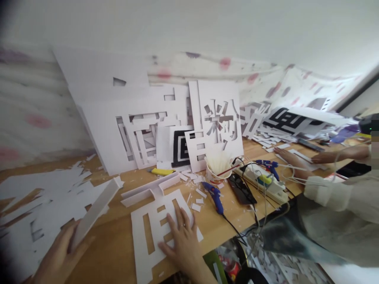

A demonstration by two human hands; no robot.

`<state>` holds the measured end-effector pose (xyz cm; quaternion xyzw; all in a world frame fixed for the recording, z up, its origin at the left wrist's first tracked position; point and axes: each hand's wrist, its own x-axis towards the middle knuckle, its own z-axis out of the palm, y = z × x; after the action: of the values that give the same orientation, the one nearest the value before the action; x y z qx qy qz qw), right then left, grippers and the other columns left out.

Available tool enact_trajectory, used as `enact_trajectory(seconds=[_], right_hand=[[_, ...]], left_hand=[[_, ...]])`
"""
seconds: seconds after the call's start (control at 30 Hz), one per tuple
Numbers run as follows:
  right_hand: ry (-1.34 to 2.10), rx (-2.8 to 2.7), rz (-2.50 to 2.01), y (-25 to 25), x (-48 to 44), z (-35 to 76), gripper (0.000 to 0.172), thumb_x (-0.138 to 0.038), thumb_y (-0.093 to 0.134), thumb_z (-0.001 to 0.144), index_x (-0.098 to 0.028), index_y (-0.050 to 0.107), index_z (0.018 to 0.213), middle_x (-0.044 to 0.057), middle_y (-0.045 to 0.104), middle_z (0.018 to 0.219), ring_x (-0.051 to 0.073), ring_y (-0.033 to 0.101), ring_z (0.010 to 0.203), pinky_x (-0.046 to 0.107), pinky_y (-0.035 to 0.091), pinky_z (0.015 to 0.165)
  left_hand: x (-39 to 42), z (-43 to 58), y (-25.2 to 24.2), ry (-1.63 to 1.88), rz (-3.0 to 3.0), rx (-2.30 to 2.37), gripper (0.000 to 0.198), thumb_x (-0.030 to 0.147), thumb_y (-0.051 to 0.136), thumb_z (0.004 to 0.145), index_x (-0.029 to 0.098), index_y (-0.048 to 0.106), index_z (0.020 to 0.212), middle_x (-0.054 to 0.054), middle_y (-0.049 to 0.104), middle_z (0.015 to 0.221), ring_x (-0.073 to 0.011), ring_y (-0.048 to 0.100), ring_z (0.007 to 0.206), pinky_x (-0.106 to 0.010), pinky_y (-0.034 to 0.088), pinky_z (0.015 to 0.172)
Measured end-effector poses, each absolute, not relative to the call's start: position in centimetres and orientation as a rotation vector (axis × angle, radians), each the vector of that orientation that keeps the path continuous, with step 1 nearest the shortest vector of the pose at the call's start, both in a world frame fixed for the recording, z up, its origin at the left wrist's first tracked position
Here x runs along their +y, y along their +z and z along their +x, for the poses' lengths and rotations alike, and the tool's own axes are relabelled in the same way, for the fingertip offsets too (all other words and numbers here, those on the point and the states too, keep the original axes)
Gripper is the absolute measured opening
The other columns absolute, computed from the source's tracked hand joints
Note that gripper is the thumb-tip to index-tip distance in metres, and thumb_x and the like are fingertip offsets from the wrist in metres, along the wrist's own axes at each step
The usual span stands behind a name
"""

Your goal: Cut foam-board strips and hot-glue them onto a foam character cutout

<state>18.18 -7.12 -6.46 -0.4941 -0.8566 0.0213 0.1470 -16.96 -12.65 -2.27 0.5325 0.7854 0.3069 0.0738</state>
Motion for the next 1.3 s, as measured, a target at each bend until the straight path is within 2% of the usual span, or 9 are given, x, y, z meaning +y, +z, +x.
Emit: enact_trajectory(seconds=[0.07,0.17,0.33,0.47,0.63,0.83,1.0,1.07,1.3], right_hand=[[0.08,-2.484,-1.397,-6.5,-7.3,18.3,0.084,-0.059,0.064,0.082,-0.031,0.031,0.154,0.012,0.033,0.159,0.039,0.035,0.142,0.068,0.02,0.113],[0.068,-2.482,-1.335,-7.2,-7.1,18.4,0.088,-0.061,0.064,0.08,-0.03,0.028,0.155,0.014,0.034,0.158,0.041,0.038,0.14,0.07,0.025,0.109],[0.034,-2.394,-1.308,-9.7,-6.4,18.4,0.09,-0.065,0.07,0.072,-0.033,0.038,0.15,0.016,0.044,0.152,0.044,0.047,0.133,0.07,0.034,0.104],[0.054,-2.344,-1.338,-11.6,-5.8,18.3,0.087,-0.071,0.07,0.07,-0.036,0.045,0.146,0.013,0.046,0.151,0.042,0.049,0.132,0.066,0.036,0.106],[-0.047,-2.374,-1.301,-13.9,-4.9,18.3,0.064,-0.045,0.067,0.085,-0.04,0.044,0.145,0.008,0.055,0.144,0.035,0.058,0.124,0.057,0.046,0.1],[-0.131,-2.294,-1.245,-15.3,-4.5,18.0,0.056,-0.041,0.066,0.086,-0.04,0.05,0.14,0.006,0.061,0.138,0.033,0.062,0.118,0.058,0.04,0.106],[-0.093,-2.334,-1.173,-14.6,-4.8,18.9,0.084,-0.06,0.065,0.079,-0.028,0.036,0.151,0.012,0.054,0.144,0.037,0.056,0.124,0.056,0.042,0.104],[-0.056,-2.344,-1.163,-14.5,-5.0,18.9,0.09,-0.06,0.067,0.075,-0.028,0.033,0.153,0.012,0.051,0.147,0.038,0.053,0.128,0.057,0.042,0.103],[-0.053,-2.217,-1.303,-15.7,-4.9,17.8,0.079,-0.051,0.072,0.069,-0.034,0.047,0.142,0.009,0.052,0.147,0.04,0.051,0.128,0.062,0.035,0.105]], left_hand=[[-12.1,-17.5,-2.0,0.954,1.606,2.332,0.058,0.068,0.05,0.079,0.024,0.056,0.116,-0.011,0.068,0.118,-0.0337,0.065,0.111,-0.049,0.056,0.092],[-10.6,-18.1,-0.8,1.069,1.701,2.276,0.046,0.065,0.052,0.08,0.029,0.059,0.108,-0.007,0.07,0.105,-0.0319,0.068,0.101,-0.048,0.058,0.086],[-6.3,-19.0,2.1,1.237,1.904,2.223,0.027,0.059,0.056,0.08,0.033,0.061,0.086,-0.002,0.07,0.085,-0.0283,0.068,0.079,-0.042,0.058,0.074],[-1.0,-19.3,3.6,1.278,2.005,2.185,0.026,0.054,0.05,0.081,0.032,0.063,0.08,-0.004,0.073,0.087,-0.0295,0.069,0.082,-0.042,0.057,0.078],[6.6,-18.0,3.7,1.125,2.114,2.091,0.031,0.051,0.049,0.078,0.027,0.068,0.084,-0.006,0.077,0.09,-0.0284,0.072,0.085,-0.036,0.056,0.077],[11.9,-14.5,4.3,0.739,2.132,1.929,0.031,0.042,0.046,0.075,0.024,0.069,0.087,-0.009,0.079,0.091,-0.0288,0.073,0.084,-0.036,0.055,0.075],[13.1,-12.9,3.9,0.679,2.156,1.821,0.025,0.03,0.046,0.074,0.024,0.07,0.08,-0.007,0.078,0.087,-0.0252,0.073,0.083,-0.034,0.056,0.076],[13.2,-12.9,3.5,0.68,2.158,1.798,0.025,0.026,0.047,0.075,0.023,0.071,0.08,-0.007,0.078,0.087,-0.0247,0.073,0.083,-0.034,0.055,0.078],[14.1,-13.7,2.9,0.815,2.18,1.792,0.029,0.024,0.047,0.081,0.018,0.074,0.086,-0.008,0.078,0.093,-0.0251,0.072,0.088,-0.034,0.054,0.083]])
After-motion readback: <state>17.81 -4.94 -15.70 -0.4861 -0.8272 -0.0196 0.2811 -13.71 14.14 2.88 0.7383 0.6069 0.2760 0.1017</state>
